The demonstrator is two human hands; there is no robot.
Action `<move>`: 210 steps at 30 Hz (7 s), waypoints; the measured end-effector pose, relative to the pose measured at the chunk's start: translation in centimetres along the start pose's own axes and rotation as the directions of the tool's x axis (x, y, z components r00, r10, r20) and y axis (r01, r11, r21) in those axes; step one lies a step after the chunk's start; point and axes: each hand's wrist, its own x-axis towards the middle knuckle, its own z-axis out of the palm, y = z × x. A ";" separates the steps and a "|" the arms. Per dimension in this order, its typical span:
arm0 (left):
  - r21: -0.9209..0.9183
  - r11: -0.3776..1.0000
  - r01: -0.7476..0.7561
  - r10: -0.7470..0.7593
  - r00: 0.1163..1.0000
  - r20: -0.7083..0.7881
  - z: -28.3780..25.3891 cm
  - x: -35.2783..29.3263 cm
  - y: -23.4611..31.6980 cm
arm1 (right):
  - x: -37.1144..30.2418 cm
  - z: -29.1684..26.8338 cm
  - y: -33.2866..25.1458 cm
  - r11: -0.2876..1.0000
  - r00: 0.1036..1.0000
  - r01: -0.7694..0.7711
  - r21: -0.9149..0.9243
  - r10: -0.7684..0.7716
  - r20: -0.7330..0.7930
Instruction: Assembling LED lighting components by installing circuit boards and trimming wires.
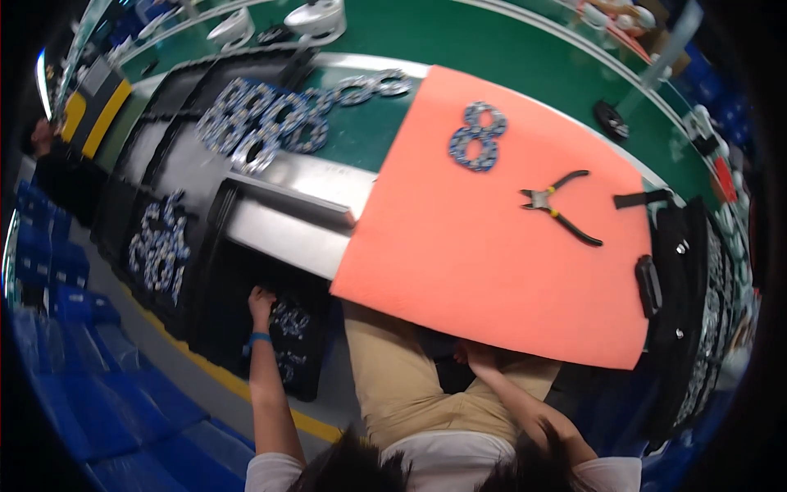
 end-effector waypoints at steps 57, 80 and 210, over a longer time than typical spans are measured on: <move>0.609 0.162 -0.777 0.624 0.559 0.546 36.8 -13.5 43.7 | -10.5 -8.4 -28.7 0.239 0.509 0.600 -0.763 -0.850 0.134; -0.211 0.308 -0.928 0.640 0.037 0.768 26.0 -31.4 38.2 | -13.4 -4.6 -27.7 0.834 0.845 0.530 -0.153 -0.535 0.008; 0.470 0.739 0.482 -0.147 0.797 -0.586 -5.3 -15.7 -8.0 | -10.3 0.5 -27.1 0.525 0.659 0.649 -0.551 -0.749 0.064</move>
